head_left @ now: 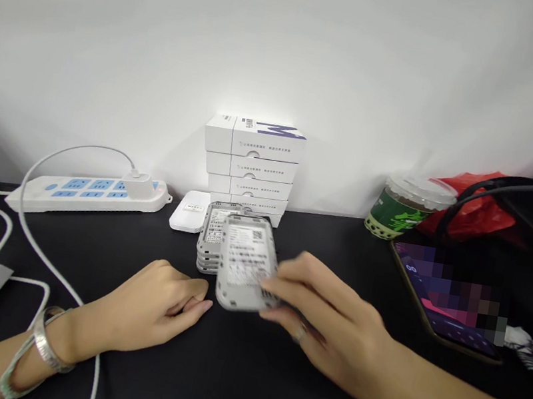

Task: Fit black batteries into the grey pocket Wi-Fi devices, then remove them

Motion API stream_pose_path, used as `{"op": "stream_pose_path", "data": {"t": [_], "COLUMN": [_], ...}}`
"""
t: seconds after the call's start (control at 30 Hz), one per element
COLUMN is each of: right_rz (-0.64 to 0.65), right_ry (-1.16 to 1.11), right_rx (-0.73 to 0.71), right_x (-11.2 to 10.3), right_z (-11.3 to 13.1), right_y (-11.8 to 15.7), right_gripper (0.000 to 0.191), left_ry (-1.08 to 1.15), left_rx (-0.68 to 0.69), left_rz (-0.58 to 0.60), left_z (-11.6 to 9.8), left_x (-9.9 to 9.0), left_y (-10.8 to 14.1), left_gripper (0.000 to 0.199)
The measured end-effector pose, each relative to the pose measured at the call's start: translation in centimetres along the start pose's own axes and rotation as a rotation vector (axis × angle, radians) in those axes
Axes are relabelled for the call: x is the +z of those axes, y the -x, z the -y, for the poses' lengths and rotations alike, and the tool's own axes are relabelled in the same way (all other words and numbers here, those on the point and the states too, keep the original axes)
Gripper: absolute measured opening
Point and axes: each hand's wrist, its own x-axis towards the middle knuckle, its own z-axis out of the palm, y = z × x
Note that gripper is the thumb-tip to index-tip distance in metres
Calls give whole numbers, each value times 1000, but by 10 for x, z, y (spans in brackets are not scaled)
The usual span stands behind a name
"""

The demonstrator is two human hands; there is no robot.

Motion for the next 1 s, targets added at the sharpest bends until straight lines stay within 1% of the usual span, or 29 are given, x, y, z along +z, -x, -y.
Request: {"op": "stream_pose_path", "data": {"t": [0.07,0.13,0.2,0.23,0.27,0.3,0.33,0.37,0.4,0.47,0.5,0.53,0.57,0.67,0.7,0.73,0.77,0.83,0.93,1.0], "right_rz": [77,116,141,148,162,164,161,162,168,189,202,217,231,289,323,365,402,449,454,439], "right_ry": [89,139,163,159,138,100,54,6,-42,-135,-170,-194,-204,-201,-210,-221,-229,-233,-225,-215], "right_rx": [1,2,22,37,53,68,88,109,133,195,236,286,343,518,570,617,655,695,677,632], "right_x": [-20,-31,-32,-29,-25,-20,-15,-11,-8,-7,-9,-11,-13,-17,-16,-14,-12,-8,-6,-6], "right_z": [11,15,12,10,7,4,2,1,0,-2,-3,-5,-8,-17,-20,-23,-25,-27,-28,-28], "right_y": [19,38,55,62,68,72,76,78,80,80,79,78,75,68,66,65,64,63,65,66], "right_gripper": [20,25,25,23,22,22,21,22,22,22,22,26,37,93,108,117,120,119,116,114], "left_ry": [-35,-106,-168,-183,-197,-211,-238,-290,-334,-365,-362,-351,-339,-294,-276,-256,-238,-215,-136,-70], "left_rx": [70,156,189,167,133,75,28,-17,-61,-92,-99,-101,-109,-130,-133,-136,-139,-149,-164,-165], "left_rz": [-45,-169,-301,-334,-321,-266,-196,-99,-26,70,99,121,139,161,163,163,161,150,146,183], "left_z": [-2,-7,-14,-17,-20,-22,-24,-24,-24,-20,-17,-13,-9,1,3,4,3,-5,-30,-49], "left_x": [-5,-16,-31,-38,-45,-50,-53,-55,-55,-51,-48,-44,-41,-35,-34,-33,-33,-32,-29,-26], "left_y": [-1,-8,-23,-34,-46,-60,-73,-87,-99,-117,-123,-128,-131,-134,-134,-134,-133,-129,-119,-113], "left_gripper": [37,38,37,34,27,17,12,13,17,25,30,35,40,55,60,65,69,76,82,80]}}
